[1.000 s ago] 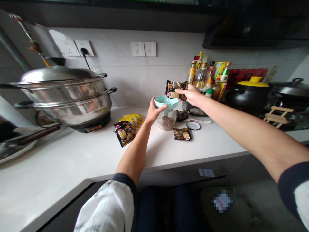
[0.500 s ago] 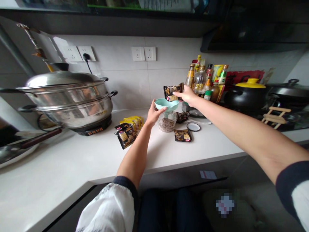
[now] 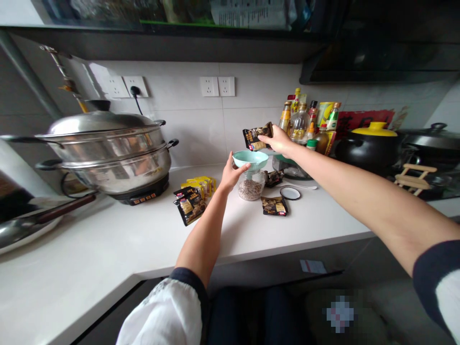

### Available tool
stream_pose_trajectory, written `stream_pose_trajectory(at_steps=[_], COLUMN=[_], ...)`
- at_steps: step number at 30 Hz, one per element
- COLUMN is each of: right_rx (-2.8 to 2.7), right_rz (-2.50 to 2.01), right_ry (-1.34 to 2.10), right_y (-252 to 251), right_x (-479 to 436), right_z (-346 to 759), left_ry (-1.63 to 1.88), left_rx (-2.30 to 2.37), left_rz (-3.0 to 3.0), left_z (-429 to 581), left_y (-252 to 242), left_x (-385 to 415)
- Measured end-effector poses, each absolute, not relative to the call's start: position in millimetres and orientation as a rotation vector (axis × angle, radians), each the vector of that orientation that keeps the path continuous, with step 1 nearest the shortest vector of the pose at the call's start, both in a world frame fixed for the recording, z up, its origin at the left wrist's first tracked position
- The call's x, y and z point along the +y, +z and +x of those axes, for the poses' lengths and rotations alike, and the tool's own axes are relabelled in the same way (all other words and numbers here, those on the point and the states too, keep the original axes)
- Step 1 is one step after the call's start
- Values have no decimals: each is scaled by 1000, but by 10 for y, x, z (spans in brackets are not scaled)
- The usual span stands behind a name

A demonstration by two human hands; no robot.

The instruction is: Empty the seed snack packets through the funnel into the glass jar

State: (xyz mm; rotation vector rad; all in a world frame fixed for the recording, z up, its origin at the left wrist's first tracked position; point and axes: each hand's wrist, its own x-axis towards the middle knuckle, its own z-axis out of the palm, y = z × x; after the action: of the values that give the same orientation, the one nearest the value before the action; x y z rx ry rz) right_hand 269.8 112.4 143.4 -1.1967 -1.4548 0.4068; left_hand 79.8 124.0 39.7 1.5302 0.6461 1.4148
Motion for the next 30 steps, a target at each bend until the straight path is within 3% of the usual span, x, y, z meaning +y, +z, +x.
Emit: stream_pose_trajectory(at_steps=[4,9,30], right_rx=[-1475,-1449,-1521], right_rz=[-1195,-1104,-1197], right_ry=[354,548,747], right_y=[1555,1685,1702], right_x=[1150,1201,1200], right_z=[2728,2746,2543], left_ry=[1415,1416,1422], left_rx=[661,662,661], left_rz=[1511,1497,1482], left_z=[796,793,805], left_y=[406,397,409], left_x=[1222,1233,1224])
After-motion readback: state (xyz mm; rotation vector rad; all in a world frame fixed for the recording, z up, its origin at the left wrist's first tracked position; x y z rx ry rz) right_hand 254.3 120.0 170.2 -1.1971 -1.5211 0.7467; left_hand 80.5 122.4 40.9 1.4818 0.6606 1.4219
